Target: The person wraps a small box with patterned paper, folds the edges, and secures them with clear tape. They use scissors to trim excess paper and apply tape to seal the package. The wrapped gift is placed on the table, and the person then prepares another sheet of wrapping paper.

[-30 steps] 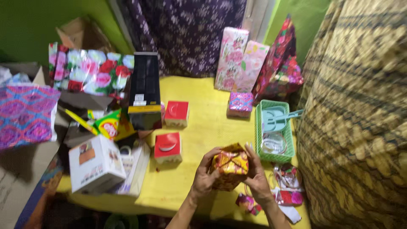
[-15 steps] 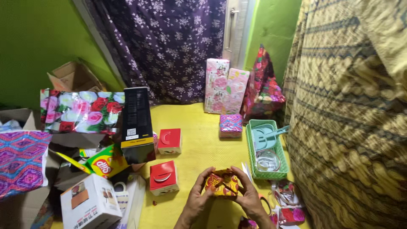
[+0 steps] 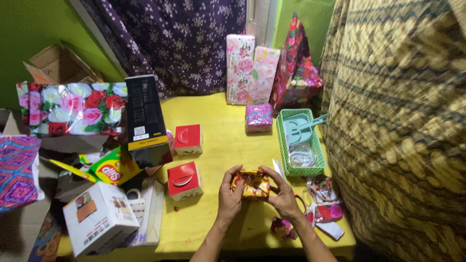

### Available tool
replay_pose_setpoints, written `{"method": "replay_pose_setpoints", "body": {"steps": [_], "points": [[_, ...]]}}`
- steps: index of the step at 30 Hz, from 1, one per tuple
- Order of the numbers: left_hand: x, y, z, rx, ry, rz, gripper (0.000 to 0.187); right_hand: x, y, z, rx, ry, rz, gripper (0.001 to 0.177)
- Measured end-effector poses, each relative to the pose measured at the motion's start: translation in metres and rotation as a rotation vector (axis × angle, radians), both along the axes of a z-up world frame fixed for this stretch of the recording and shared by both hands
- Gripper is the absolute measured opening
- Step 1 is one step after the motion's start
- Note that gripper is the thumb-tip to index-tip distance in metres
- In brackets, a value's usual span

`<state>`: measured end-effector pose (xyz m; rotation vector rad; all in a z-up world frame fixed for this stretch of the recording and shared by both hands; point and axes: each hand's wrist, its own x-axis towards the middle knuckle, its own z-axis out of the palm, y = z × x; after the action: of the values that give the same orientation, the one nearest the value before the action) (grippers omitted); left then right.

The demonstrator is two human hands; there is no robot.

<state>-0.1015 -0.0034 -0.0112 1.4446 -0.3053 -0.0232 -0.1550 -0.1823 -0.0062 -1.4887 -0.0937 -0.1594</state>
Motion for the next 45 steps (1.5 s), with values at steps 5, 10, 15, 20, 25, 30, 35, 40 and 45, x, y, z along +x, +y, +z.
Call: {"method": "replay_pose_setpoints", "body": {"steps": [5, 10, 15, 20, 25, 30, 35, 40, 45], "points": [[0.007, 0.007, -0.004, 0.042, 0.050, -0.032, 0.032, 0.000, -0.003, -0.002, -0.003, -0.143, 0.084, 0.057], [0.016, 0.007, -0.007, -0.051, 0.127, -0.072, 0.025, 0.002, -0.005, -0.005, -0.255, -0.261, 0.009, 0.053], [0.008, 0.019, 0.001, -0.122, 0.045, -0.236, 0.061, 0.002, -0.005, -0.011, -0.118, -0.188, 0.040, 0.073], [0.001, 0.020, 0.019, -0.036, 0.052, -0.259, 0.084, 0.001, -0.002, -0.002, -0.048, -0.031, 0.005, 0.124], [-0.002, 0.014, 0.027, 0.339, -0.077, -0.024, 0.067, -0.005, 0.002, 0.005, 0.032, -0.102, 0.131, 0.117], [-0.007, 0.011, 0.029, 0.570, -0.380, 0.135, 0.057, -0.001, 0.001, 0.021, -0.072, 0.001, -0.001, 0.095], [-0.006, 0.005, 0.014, 0.345, -0.239, 0.164, 0.054, -0.004, 0.016, 0.040, -0.449, -0.063, -0.239, 0.090], [-0.004, -0.002, 0.006, 0.104, -0.159, 0.163, 0.040, -0.004, 0.024, 0.061, -0.697, -0.287, -0.383, 0.095], [-0.012, -0.008, 0.014, 0.319, -0.099, 0.236, 0.043, -0.002, 0.025, 0.060, -0.878, -0.351, -0.502, 0.072]]}}
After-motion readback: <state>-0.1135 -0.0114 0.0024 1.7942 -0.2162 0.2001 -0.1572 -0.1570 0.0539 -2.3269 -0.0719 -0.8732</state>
